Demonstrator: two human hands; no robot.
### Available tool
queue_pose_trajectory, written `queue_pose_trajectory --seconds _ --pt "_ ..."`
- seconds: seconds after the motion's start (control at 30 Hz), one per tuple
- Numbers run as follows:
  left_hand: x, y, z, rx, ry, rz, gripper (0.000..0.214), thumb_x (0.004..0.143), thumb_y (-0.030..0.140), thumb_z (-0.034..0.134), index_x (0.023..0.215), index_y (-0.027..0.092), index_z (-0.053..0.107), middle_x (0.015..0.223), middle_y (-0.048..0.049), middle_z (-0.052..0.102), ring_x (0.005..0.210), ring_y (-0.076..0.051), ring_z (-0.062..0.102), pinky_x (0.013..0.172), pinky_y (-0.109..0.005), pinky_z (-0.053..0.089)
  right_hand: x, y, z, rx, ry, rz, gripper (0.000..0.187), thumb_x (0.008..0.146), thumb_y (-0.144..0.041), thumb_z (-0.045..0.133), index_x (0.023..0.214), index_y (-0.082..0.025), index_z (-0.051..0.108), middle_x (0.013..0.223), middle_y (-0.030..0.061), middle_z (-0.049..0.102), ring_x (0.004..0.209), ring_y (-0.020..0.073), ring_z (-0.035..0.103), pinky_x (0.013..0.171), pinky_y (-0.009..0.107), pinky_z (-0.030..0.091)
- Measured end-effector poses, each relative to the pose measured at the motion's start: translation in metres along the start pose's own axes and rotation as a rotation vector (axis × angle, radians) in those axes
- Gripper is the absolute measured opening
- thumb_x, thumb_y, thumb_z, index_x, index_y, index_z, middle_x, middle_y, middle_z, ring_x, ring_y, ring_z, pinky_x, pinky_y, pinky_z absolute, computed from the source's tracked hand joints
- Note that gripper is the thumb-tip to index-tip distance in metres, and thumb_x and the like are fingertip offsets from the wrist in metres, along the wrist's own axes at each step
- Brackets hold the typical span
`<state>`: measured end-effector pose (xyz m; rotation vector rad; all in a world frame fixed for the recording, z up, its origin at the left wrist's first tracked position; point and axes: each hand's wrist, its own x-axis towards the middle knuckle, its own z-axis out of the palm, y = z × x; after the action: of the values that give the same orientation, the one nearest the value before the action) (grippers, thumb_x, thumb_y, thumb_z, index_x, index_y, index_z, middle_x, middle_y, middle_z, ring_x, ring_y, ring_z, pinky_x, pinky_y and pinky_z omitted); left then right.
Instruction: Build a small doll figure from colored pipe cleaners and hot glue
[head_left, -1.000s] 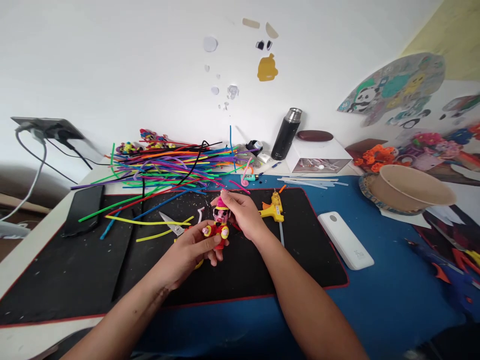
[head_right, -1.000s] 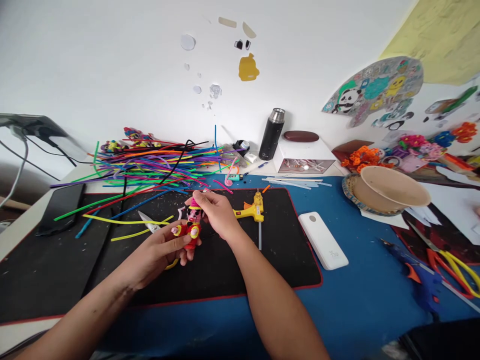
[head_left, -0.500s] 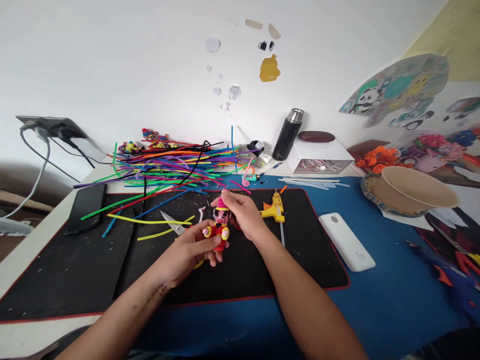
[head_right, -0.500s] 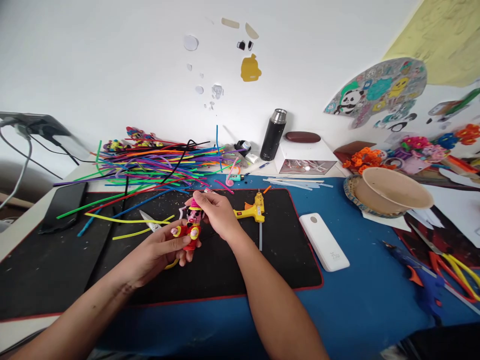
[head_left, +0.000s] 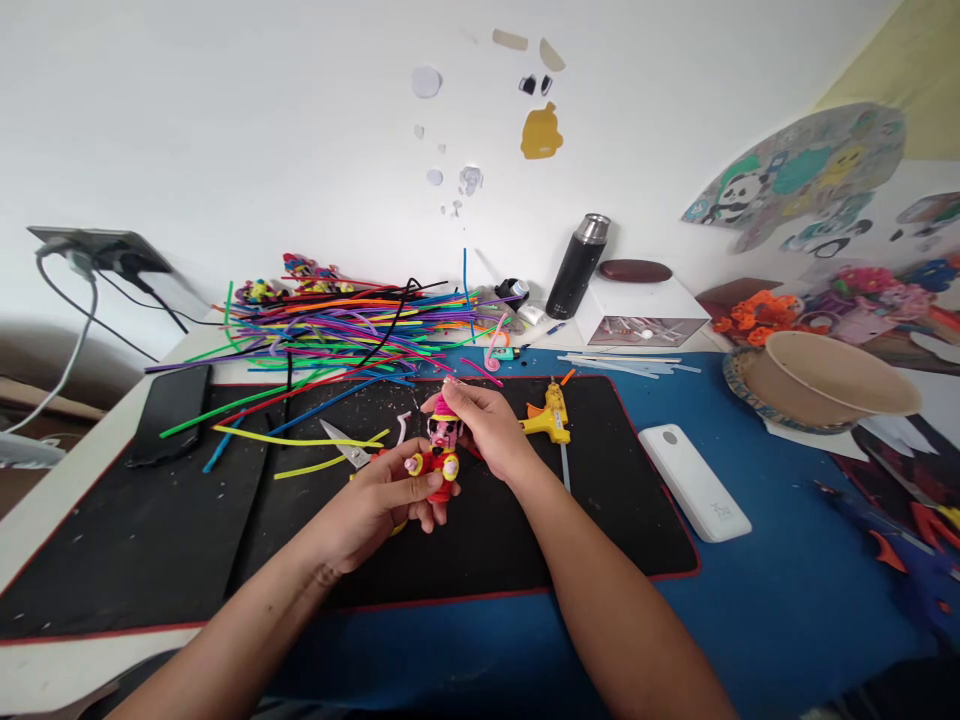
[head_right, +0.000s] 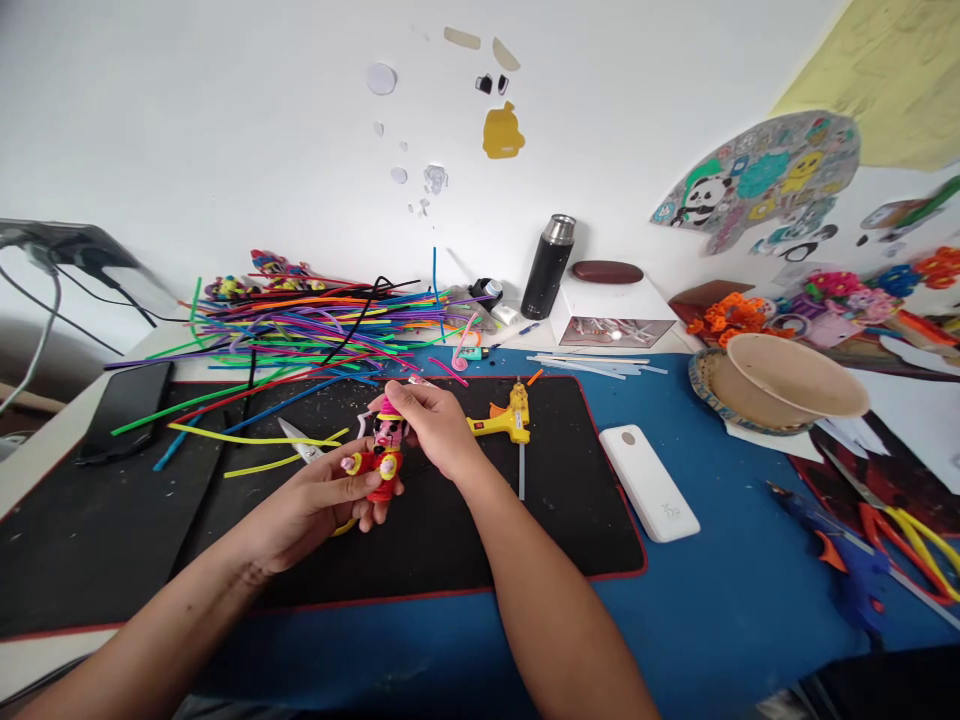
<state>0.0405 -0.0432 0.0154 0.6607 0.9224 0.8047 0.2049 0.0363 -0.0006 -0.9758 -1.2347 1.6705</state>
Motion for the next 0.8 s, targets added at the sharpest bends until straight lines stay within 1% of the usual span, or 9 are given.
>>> queue_pose_trajectory --seconds 0.33,0.53,0.6,0.8 --pt "0.0002 -0.0013 -0.0017 -0.02 -0.002 -0.007 0.04 0.076 0.031 0.095 0.098 0.016 0.066 0.089 -0.0092 0.079 0.064 -0.016 0.071 0.057 -0.024 0.053 0.0011 0.0024 -0.0007 0.012 0.001 0.014 0.058 0.084 -0.077 0.072 0.087 -0.021 0.084 0.072 0.0027 0.066 0.056 0.012 0.051 0.049 0.025 0.033" --pt "0.0002 -0.0011 -0.0005 -0.029 0.011 -0.002 0.039 0.076 0.03 0.095 0.1 0.016 0.068 0.089 -0.0086 0.079 0.064 -0.016 0.07 0.057 -0.024 0.052 0.0007 0.0014 -0.0003 0.019 0.011 0.006 0.058 0.082 -0.077 0.074 0.085 -0.021 0.084 0.081 0.0041 0.069 0.06 0.0126 0.055 0.051 0.024 0.036" --pt "0.0003 -0.0007 0.0005 -0.025 0.013 0.007 0.038 0.076 0.031 0.095 0.099 0.016 0.068 0.088 -0.0078 0.078 0.064 -0.016 0.07 0.057 -0.025 0.052 0.0001 0.0001 -0.0001 0.001 0.022 0.002 0.059 0.082 -0.078 0.072 0.084 -0.021 0.084 0.081 0.0045 0.069 0.06 0.013 0.054 0.051 0.025 0.035" --pt "-0.0005 -0.0007 0.0 -0.016 -0.011 0.018 0.039 0.076 0.034 0.095 0.099 0.015 0.069 0.091 -0.0079 0.076 0.065 -0.015 0.07 0.057 -0.024 0.054 0.0002 -0.0003 0.0 -0.01 0.024 0.003 0.059 0.084 -0.078 0.071 0.085 -0.021 0.084 0.071 0.0035 0.065 0.057 0.0128 0.047 0.049 0.025 0.031"
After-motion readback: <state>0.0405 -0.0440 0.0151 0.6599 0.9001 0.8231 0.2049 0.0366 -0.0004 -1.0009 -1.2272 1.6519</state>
